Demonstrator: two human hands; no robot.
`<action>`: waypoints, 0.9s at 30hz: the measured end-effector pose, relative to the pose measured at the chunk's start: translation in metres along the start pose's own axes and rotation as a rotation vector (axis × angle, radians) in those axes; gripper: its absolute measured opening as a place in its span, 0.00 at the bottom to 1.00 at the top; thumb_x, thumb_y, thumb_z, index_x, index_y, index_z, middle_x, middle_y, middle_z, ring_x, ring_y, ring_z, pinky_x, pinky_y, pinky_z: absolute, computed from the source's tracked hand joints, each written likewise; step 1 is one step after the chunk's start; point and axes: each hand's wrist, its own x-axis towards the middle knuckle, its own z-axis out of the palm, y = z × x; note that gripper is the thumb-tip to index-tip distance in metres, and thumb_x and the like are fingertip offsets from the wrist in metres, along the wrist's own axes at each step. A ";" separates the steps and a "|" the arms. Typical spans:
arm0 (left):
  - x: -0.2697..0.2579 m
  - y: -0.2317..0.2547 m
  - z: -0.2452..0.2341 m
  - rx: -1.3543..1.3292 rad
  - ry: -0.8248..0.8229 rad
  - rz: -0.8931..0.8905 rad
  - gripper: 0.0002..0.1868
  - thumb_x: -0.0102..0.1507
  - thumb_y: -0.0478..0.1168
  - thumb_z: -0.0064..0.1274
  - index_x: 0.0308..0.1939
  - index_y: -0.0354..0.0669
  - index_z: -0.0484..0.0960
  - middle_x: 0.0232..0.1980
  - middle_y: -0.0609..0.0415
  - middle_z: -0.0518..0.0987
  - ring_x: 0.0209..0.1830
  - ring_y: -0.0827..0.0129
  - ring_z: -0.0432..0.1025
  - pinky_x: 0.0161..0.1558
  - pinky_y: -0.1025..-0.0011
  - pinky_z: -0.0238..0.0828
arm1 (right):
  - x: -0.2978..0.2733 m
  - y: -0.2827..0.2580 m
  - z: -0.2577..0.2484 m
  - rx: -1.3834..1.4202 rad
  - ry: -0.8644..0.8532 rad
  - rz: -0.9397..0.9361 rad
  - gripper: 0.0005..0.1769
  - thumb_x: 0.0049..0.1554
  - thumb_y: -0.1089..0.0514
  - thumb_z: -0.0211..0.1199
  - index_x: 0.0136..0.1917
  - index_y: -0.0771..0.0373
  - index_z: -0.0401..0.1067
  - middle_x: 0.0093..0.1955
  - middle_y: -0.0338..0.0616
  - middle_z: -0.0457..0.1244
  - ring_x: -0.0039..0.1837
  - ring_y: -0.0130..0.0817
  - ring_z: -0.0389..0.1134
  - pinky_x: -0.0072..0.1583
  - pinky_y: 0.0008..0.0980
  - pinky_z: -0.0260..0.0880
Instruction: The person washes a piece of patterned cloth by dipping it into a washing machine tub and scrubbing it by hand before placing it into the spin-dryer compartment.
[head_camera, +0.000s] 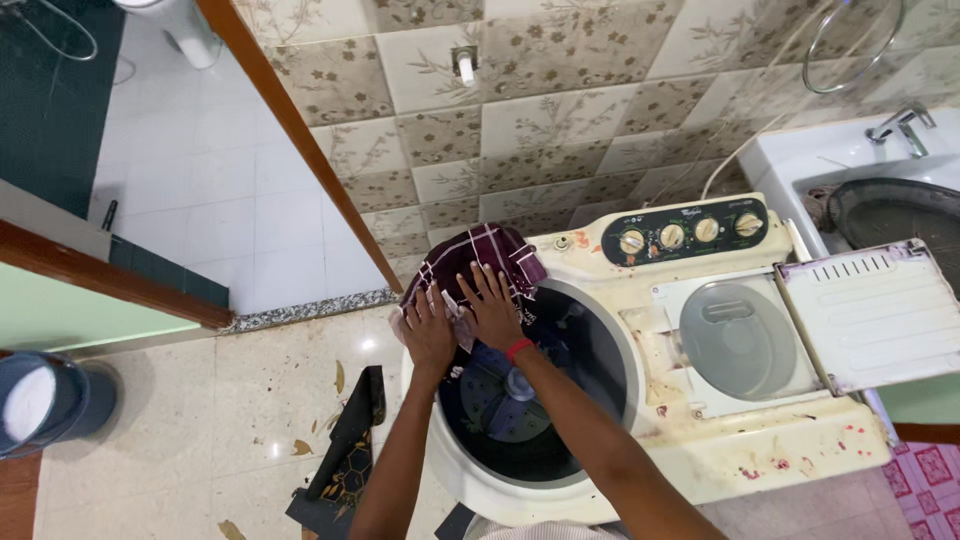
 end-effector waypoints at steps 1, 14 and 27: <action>-0.015 -0.004 -0.007 -0.061 0.005 -0.038 0.40 0.64 0.47 0.51 0.79 0.42 0.58 0.76 0.38 0.62 0.70 0.41 0.62 0.68 0.42 0.55 | 0.001 -0.010 0.001 0.005 -0.001 -0.008 0.38 0.62 0.45 0.55 0.83 0.53 0.53 0.86 0.54 0.41 0.85 0.55 0.40 0.81 0.56 0.36; 0.030 -0.013 -0.006 -0.330 -0.027 0.143 0.44 0.60 0.49 0.58 0.78 0.45 0.59 0.78 0.39 0.60 0.69 0.43 0.62 0.65 0.46 0.62 | 0.012 0.011 0.009 -0.101 0.043 0.106 0.40 0.63 0.35 0.53 0.83 0.48 0.52 0.86 0.51 0.40 0.85 0.55 0.38 0.79 0.65 0.30; -0.180 -0.012 -0.054 -0.369 -0.055 -0.178 0.45 0.63 0.45 0.52 0.74 0.19 0.49 0.76 0.15 0.48 0.75 0.24 0.49 0.72 0.44 0.50 | -0.100 -0.099 -0.005 0.444 -0.248 -0.256 0.36 0.65 0.48 0.55 0.83 0.55 0.53 0.86 0.59 0.37 0.84 0.62 0.42 0.79 0.54 0.46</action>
